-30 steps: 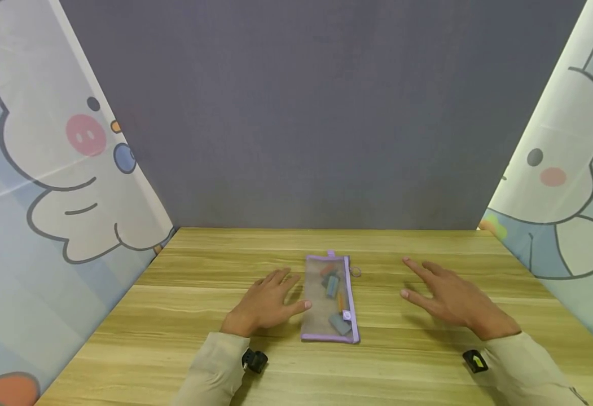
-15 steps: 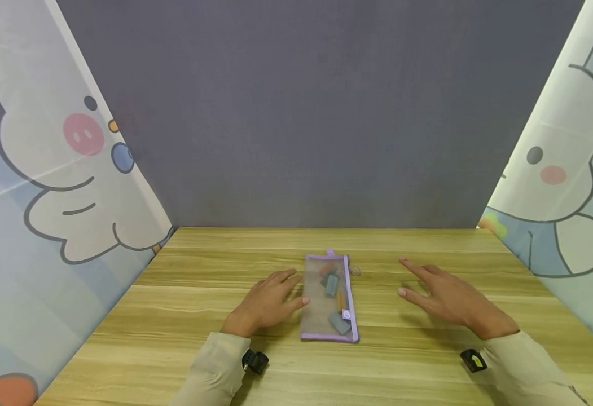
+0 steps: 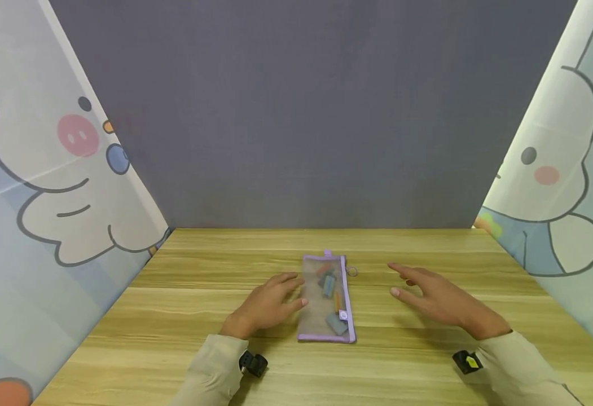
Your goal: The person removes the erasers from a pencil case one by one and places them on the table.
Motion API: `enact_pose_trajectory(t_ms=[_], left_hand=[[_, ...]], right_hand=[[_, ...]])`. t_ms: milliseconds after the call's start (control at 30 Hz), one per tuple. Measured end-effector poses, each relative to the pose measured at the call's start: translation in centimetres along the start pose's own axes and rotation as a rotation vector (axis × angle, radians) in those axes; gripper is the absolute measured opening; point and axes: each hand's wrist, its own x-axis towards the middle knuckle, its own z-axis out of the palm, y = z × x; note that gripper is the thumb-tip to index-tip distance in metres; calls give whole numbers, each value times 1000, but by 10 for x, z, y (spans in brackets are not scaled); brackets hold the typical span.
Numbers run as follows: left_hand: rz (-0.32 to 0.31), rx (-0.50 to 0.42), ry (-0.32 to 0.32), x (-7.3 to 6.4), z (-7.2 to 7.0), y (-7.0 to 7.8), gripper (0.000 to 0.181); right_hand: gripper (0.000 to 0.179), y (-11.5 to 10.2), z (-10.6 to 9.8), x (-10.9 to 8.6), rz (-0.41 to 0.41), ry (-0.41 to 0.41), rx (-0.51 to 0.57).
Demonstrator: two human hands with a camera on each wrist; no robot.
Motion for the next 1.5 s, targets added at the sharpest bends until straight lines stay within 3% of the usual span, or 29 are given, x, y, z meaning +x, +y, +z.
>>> enact_pose_trajectory(t_ms=[233, 600, 1167, 1500], left_hand=[[12, -10, 7, 5, 3, 3, 52], [8, -72, 31, 5, 5, 1, 47], [1, -52, -18, 20, 3, 14, 47], [42, -155, -53, 28, 7, 18, 47]], right_hand=[[57, -2, -3, -1, -2, 5, -3], [56, -6, 5, 0, -3, -63, 37], [56, -4, 10, 4, 20, -80, 17], [40, -11, 23, 14, -55, -103, 21]])
